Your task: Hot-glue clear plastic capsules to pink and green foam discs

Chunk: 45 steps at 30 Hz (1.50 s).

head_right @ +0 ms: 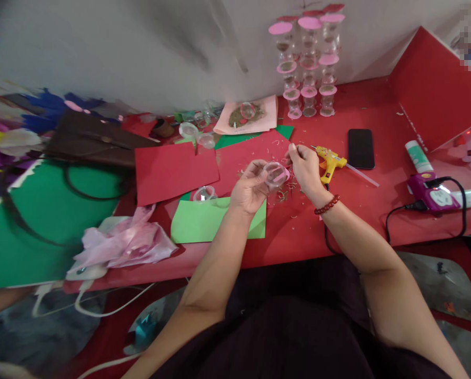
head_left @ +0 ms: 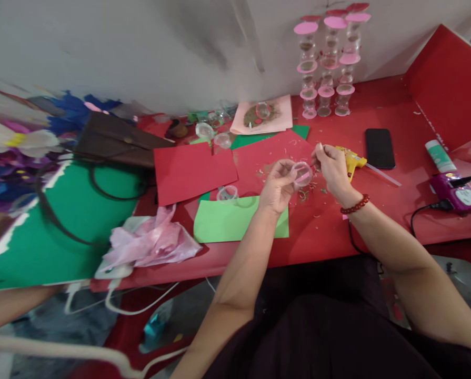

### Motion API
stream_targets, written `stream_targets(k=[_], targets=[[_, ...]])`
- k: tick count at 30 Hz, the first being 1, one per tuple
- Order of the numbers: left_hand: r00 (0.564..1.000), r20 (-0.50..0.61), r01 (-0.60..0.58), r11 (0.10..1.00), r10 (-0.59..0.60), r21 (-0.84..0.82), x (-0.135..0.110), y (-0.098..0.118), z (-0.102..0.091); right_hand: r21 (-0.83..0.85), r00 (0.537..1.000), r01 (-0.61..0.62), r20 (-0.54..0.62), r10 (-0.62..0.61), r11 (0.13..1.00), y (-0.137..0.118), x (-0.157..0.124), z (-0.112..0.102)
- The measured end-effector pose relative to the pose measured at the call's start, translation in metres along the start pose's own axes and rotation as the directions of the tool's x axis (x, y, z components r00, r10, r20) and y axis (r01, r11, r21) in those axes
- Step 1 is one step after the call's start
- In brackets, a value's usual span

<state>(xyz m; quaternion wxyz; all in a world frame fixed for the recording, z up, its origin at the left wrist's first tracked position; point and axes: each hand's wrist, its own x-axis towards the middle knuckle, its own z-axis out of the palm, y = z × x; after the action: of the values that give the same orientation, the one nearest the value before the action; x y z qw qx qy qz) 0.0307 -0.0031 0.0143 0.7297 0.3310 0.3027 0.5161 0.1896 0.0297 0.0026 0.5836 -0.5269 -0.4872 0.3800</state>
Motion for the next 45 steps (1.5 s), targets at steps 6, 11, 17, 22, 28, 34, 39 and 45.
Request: stream_targets(k=[6,11,17,22,28,34,39,45], targets=[[0.999,-0.051,-0.001,1.0,0.002,0.015,0.003,0.003,-0.002,-0.187,0.977,0.215,0.03,-0.213,0.959,0.0,-0.001,-0.001],[0.996,-0.091,0.005,1.0,-0.004,0.018,0.004,0.003,-0.002,-0.276,0.939,0.33,0.195,-0.283,0.903,-0.016,-0.013,0.0],[0.995,-0.069,-0.062,0.995,0.067,0.074,0.004,0.003,-0.004,-0.352,0.883,0.465,0.257,-0.394,0.812,-0.022,-0.018,-0.003],[0.992,-0.082,-0.081,0.986,0.094,0.143,0.003,0.001,-0.006,-0.402,0.878,0.471,0.295,-0.376,0.785,-0.022,-0.016,-0.006],[0.991,-0.067,-0.102,0.984,0.113,0.146,0.002,0.001,-0.005,-0.488,0.876,0.483,0.267,-0.402,0.727,-0.025,-0.02,-0.004],[0.992,-0.047,-0.109,0.985,0.116,0.135,0.001,0.003,0.0,-0.373,0.941,0.337,0.163,-0.296,0.864,-0.022,-0.017,-0.002],[0.99,-0.025,-0.134,0.985,0.138,0.107,0.002,0.003,-0.002,-0.069,0.992,0.066,0.112,-0.058,0.995,-0.016,-0.008,-0.001],[0.996,-0.065,-0.053,0.993,0.06,0.102,0.003,0.003,-0.002,-0.112,0.958,0.251,0.169,-0.231,0.961,-0.022,-0.012,-0.001]])
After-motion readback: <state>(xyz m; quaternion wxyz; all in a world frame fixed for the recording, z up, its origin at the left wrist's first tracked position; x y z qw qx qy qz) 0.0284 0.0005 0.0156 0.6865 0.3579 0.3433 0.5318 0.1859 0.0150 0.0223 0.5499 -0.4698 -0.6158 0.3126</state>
